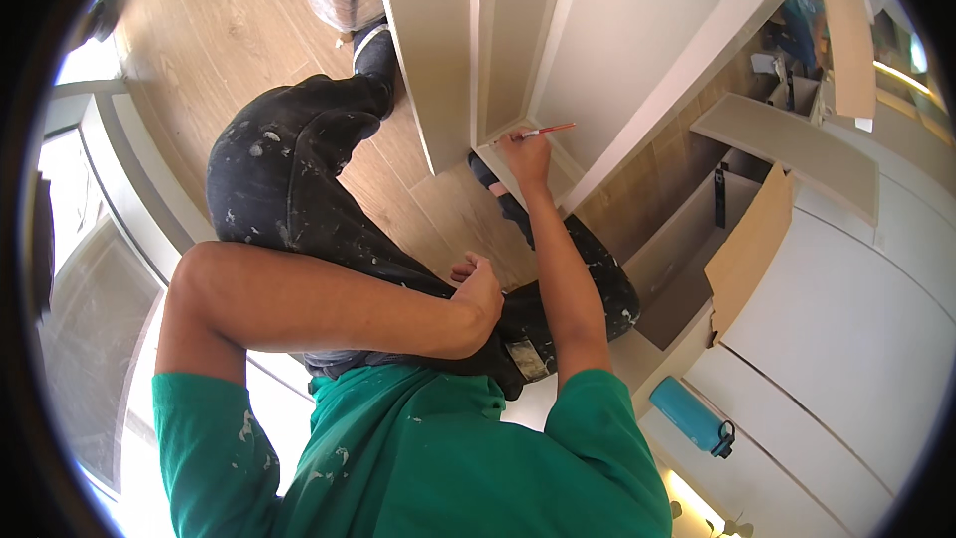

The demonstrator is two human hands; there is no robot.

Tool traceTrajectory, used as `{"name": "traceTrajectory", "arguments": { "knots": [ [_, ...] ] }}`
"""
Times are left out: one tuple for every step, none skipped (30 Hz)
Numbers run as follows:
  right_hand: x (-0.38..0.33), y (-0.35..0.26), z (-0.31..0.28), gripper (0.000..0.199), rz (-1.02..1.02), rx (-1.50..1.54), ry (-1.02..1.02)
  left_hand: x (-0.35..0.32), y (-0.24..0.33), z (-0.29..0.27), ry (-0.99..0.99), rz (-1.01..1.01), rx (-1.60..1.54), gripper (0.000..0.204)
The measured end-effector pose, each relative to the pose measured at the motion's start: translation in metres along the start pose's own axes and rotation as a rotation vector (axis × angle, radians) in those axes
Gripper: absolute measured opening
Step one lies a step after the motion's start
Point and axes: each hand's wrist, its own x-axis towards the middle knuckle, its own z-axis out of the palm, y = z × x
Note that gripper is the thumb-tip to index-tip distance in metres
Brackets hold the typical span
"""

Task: The person paints the inner corners and edges of a wooden shelf unit using a small brush, frequently dipping the brush into a small container of light-colored paint.

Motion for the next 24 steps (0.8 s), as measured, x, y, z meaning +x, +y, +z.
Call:
{"name": "traceTrajectory", "arguments": {
  "knots": [
    [0.001,0.001,0.001,0.018,-0.006,0.021,-0.01,0.0,0.0,0.0,0.001,0.01,0.002,0.034],
    [0.002,0.002,0.001,0.019,-0.013,0.042,-0.021,0.0,0.001,0.0,0.005,0.006,0.001,0.034],
    [0.002,0.004,0.0,0.019,-0.014,0.026,-0.014,0.0,0.001,0.0,0.009,0.002,0.0,0.034],
    [0.002,0.003,0.0,0.019,-0.016,0.012,-0.01,0.0,0.001,0.0,0.011,-0.004,-0.004,0.034],
    [0.002,0.003,0.001,0.019,-0.019,-0.002,-0.007,0.0,0.001,0.0,0.01,-0.002,-0.006,0.034],
    [0.003,0.003,0.002,0.019,-0.022,-0.009,-0.018,0.001,0.001,0.0,0.009,-0.001,-0.008,0.034],
    [0.004,0.003,0.002,0.019,-0.023,-0.019,-0.029,0.0,0.001,0.0,0.011,0.003,-0.008,0.034],
    [0.005,0.003,0.002,0.019,-0.025,-0.028,-0.038,0.0,0.0,-0.001,0.009,0.002,-0.009,0.034],
    [0.004,0.003,0.001,0.019,-0.037,-0.02,-0.039,0.0,0.0,-0.001,0.007,0.001,-0.009,0.034],
    [0.004,0.002,0.001,0.019,-0.05,-0.01,-0.041,0.001,0.001,-0.001,0.003,-0.001,-0.011,0.034],
    [0.003,0.0,0.001,0.019,-0.064,-0.001,-0.042,0.001,0.001,0.0,0.002,-0.005,-0.004,0.034],
    [0.003,-0.001,0.001,0.019,-0.061,-0.011,-0.052,0.002,0.001,0.0,0.001,-0.008,0.003,0.034],
    [0.003,-0.001,0.0,0.02,-0.058,-0.024,-0.061,0.002,0.001,0.0,0.002,-0.011,0.01,0.034],
    [0.003,-0.001,-0.001,0.02,-0.055,-0.037,-0.069,0.001,0.001,0.0,0.002,-0.006,0.008,0.034],
    [0.003,-0.001,-0.003,0.018,-0.035,-0.044,-0.083,0.001,0.001,0.0,0.001,-0.001,0.005,0.034],
    [0.003,-0.002,-0.004,0.017,-0.017,-0.05,-0.098,0.0,0.0,0.0,0.0,0.003,0.002,0.034],
    [0.002,-0.004,-0.005,0.015,0.002,-0.055,-0.112,0.0,-0.001,-0.001,-0.001,0.005,0.007,0.034],
    [0.002,-0.006,-0.006,0.015,0.006,-0.07,-0.112,-0.001,-0.001,-0.001,-0.003,0.007,0.011,0.034],
    [0.002,-0.006,-0.007,0.015,0.01,-0.086,-0.112,-0.001,0.0,-0.002,-0.003,0.009,0.015,0.034],
    [0.001,-0.007,-0.009,0.015,0.015,-0.102,-0.112,-0.001,0.0,-0.001,0.003,0.006,0.014,0.034],
    [0.001,-0.008,-0.01,0.015,0.025,-0.111,-0.12,-0.001,0.0,-0.001,0.008,0.002,0.013,0.034],
    [0.001,-0.009,-0.012,0.015,0.034,-0.12,-0.127,0.0,0.0,0.0,0.014,-0.002,0.013,0.033],
    [0.001,-0.011,-0.013,0.014,0.044,-0.128,-0.135,0.001,0.001,0.001,0.012,-0.002,0.017,0.033],
    [0.0,-0.013,-0.015,0.014,0.037,-0.135,-0.135,0.002,0.001,0.001,0.011,-0.003,0.021,0.033]
  ]
}}
